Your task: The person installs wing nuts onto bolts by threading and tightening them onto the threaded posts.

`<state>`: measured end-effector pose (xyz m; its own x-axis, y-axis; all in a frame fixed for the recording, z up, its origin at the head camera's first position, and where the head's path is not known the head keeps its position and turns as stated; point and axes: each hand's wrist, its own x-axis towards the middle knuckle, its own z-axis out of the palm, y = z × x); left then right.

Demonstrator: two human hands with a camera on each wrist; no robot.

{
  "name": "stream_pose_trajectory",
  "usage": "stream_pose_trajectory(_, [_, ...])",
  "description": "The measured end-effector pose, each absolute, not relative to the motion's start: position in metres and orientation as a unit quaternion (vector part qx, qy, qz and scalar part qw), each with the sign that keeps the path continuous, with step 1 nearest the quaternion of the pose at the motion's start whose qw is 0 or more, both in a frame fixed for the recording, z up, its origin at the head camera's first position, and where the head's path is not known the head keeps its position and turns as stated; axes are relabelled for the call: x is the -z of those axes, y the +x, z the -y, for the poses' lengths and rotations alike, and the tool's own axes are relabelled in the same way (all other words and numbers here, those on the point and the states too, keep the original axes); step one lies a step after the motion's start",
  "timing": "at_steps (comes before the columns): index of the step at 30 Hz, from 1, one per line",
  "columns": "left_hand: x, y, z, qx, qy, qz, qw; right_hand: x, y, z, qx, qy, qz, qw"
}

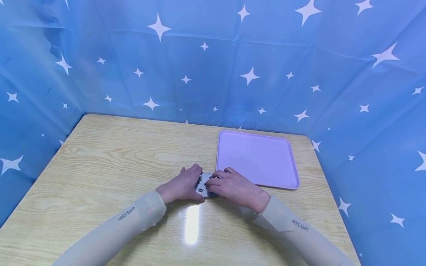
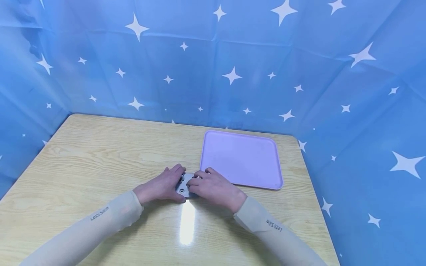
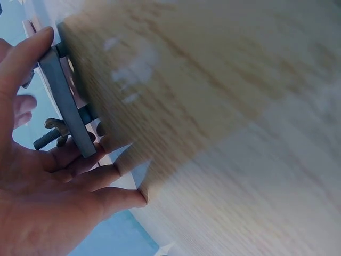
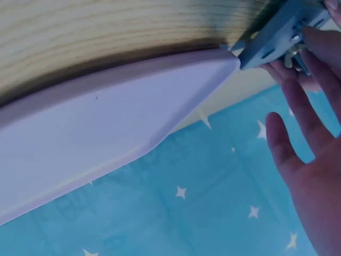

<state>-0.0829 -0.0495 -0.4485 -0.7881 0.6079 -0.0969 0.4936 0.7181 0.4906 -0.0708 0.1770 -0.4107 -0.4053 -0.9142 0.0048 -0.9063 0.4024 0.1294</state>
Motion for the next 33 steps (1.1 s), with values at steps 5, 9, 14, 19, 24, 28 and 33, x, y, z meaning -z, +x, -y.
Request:
stream_pose_trajectory(5, [0.447,-0.083,0.049,-0.228,0.296,-0.918,0.131,0.413,-0.070,-0.174,0.060,0.539,0.839,0.047])
stream_pose_trajectory(9, [0.447,-0.082,0.049,-0.229,0.294,-0.919,0.130,0.417,-0.069,-0.171,0.068,0.525,0.846,0.057])
stream_pose_trajectory(14, [0.449,-0.082,0.049,-0.229,0.298,-0.918,0.126,0.425,-0.068,-0.166,0.060,0.509,0.856,0.069])
stream_pose_trajectory(19, [0.449,-0.083,0.050,-0.228,0.298,-0.918,0.125,0.430,-0.067,-0.163,0.020,0.487,0.868,0.090])
stream_pose_trajectory(24, [0.448,-0.083,0.050,-0.224,0.299,-0.919,0.125,0.433,-0.062,-0.159,-0.025,0.443,0.892,0.084])
stream_pose_trajectory(28, [0.447,-0.083,0.049,-0.223,0.298,-0.920,0.125,0.436,-0.059,-0.156,-0.059,0.405,0.909,0.074])
stream_pose_trajectory(33, [0.447,-0.082,0.049,-0.227,0.301,-0.918,0.125,0.428,-0.057,-0.162,-0.052,0.394,0.917,0.035])
